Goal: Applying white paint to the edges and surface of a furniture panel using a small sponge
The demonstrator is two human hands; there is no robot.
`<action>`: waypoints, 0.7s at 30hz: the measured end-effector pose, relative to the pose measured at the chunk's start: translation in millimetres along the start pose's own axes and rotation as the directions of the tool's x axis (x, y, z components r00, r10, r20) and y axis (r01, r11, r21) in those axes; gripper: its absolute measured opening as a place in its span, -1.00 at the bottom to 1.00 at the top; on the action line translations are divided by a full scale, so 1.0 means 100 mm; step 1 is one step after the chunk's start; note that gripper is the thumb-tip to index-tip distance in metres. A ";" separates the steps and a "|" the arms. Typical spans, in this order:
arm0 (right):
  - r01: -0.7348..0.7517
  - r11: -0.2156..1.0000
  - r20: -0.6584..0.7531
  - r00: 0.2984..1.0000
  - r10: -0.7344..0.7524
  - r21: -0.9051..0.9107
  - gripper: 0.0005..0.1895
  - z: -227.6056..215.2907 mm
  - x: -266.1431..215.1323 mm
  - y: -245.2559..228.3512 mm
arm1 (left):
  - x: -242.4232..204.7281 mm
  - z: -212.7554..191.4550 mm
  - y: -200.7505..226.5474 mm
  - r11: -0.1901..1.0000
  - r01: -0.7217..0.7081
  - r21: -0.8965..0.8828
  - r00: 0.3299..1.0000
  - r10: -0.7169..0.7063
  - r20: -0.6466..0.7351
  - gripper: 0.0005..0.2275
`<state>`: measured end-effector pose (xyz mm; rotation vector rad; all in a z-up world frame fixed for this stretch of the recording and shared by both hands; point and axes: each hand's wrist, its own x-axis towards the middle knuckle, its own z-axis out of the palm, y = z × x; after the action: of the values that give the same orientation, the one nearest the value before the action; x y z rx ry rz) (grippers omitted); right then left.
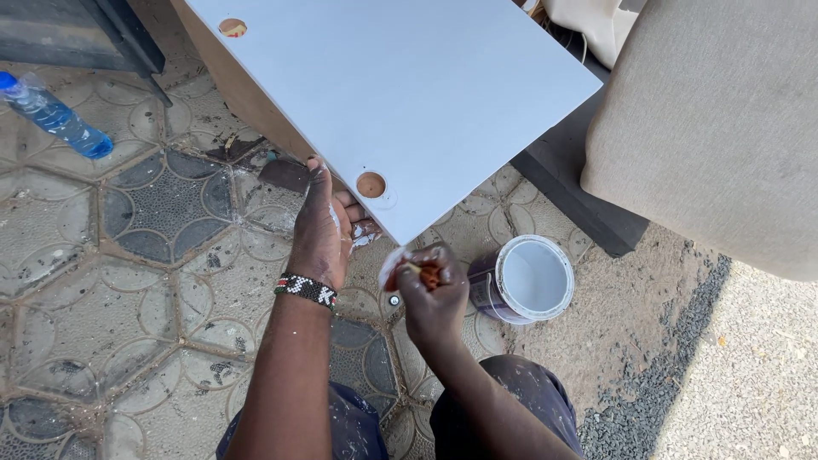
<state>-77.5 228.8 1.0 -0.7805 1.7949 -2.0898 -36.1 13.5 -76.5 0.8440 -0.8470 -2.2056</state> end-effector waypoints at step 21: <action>0.382 0.827 0.018 0.911 -0.411 -0.412 -0.90 -0.48 0.75 -0.33 | -0.42 0.46 0.56 0.951 0.240 -0.197 0.963 -0.207 0.174 0.30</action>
<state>-160.9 234.2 45.7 -1.3047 2.3183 -2.0091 -26.9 25.5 5.6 0.7017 -0.5867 -2.5334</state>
